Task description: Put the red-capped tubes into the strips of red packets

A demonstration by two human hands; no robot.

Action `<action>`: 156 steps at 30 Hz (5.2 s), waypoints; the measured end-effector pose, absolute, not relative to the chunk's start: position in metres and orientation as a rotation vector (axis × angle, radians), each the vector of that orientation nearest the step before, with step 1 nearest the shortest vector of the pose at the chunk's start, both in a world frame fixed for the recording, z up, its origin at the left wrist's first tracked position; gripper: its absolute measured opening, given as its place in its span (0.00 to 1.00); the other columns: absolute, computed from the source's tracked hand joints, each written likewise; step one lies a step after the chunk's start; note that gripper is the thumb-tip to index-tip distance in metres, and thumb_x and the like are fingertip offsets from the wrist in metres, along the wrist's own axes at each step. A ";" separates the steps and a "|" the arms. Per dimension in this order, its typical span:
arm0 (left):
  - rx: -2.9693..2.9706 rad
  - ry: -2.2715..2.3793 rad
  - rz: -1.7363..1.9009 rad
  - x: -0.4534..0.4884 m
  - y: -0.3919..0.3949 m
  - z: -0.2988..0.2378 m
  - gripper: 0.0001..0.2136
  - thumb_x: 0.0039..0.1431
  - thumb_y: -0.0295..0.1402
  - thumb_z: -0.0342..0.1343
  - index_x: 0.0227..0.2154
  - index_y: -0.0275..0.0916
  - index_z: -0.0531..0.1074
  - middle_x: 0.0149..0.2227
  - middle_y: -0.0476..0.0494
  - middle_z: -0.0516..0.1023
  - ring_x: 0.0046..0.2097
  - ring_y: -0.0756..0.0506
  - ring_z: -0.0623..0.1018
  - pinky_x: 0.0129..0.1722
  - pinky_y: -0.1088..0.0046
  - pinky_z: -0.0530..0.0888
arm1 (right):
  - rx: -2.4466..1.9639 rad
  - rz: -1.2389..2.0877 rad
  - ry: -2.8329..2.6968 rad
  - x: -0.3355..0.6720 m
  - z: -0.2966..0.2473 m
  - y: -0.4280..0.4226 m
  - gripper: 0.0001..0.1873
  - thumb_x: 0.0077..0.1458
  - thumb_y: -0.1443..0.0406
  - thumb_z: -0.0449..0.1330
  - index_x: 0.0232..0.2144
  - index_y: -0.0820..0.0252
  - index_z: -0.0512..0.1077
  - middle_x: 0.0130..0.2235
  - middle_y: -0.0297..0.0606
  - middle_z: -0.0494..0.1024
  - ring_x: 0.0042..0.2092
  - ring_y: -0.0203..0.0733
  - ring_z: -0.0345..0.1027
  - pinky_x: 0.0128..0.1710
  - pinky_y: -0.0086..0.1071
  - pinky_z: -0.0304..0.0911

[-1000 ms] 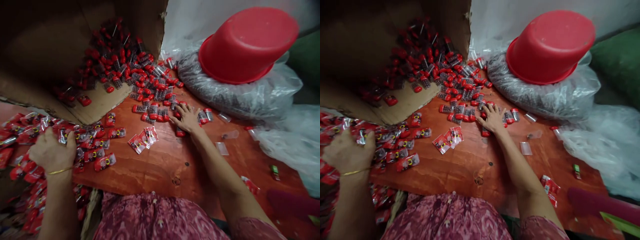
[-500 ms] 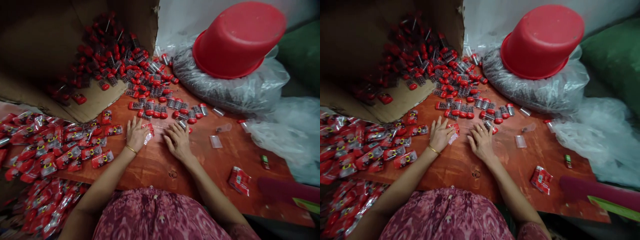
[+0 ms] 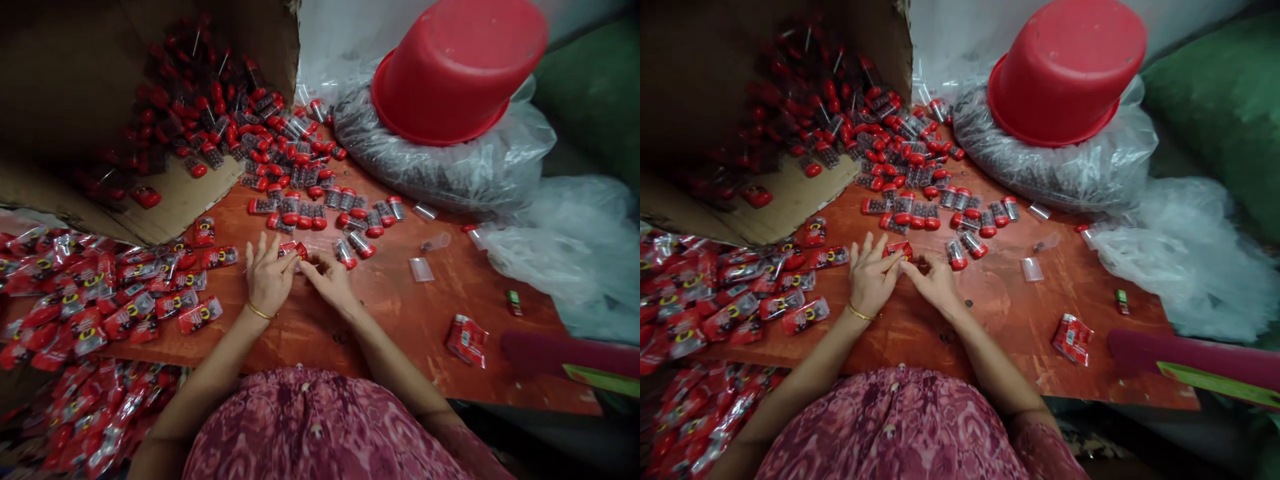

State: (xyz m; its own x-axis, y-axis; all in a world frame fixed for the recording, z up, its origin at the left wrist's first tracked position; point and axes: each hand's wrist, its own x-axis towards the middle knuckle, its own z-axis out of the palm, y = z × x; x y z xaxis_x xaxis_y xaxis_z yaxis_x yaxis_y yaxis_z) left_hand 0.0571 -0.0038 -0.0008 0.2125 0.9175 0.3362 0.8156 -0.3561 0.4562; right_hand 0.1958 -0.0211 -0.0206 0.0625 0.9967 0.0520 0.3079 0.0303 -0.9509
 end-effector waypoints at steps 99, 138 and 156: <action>0.453 0.954 0.943 0.100 -0.028 0.005 0.13 0.37 0.39 0.65 0.24 0.35 0.74 0.25 0.47 0.78 0.31 0.48 0.76 0.33 0.73 0.70 | -1.306 1.395 -0.972 0.205 -0.012 -0.085 0.18 0.55 0.51 0.50 0.35 0.59 0.65 0.20 0.26 0.66 0.14 0.27 0.52 0.15 0.25 0.57; 0.505 0.966 0.836 0.094 -0.038 0.004 0.17 0.39 0.45 0.61 0.16 0.35 0.66 0.11 0.57 0.59 0.13 0.56 0.61 0.11 0.79 0.59 | -1.246 1.454 -0.907 0.194 -0.007 -0.070 0.17 0.48 0.51 0.59 0.25 0.59 0.68 0.19 0.27 0.70 0.14 0.26 0.56 0.18 0.25 0.62; 0.114 1.045 1.680 -0.046 0.021 0.015 0.17 0.57 0.48 0.46 0.28 0.41 0.72 0.32 0.49 0.80 0.41 0.51 0.78 0.44 0.76 0.72 | -2.100 -0.019 -1.682 0.274 -0.027 -0.014 0.20 0.53 0.63 0.52 0.47 0.66 0.67 0.50 0.53 0.71 0.46 0.54 0.62 0.45 0.46 0.57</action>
State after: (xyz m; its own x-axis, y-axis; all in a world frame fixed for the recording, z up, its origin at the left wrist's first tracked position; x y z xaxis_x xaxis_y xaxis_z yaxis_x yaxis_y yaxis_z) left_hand -0.0458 0.0208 0.0148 -0.3951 0.8195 -0.4151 -0.7348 -0.0108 0.6782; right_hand 0.2739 -0.0137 -0.0267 0.2574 0.9240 0.2827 0.9300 -0.1576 -0.3319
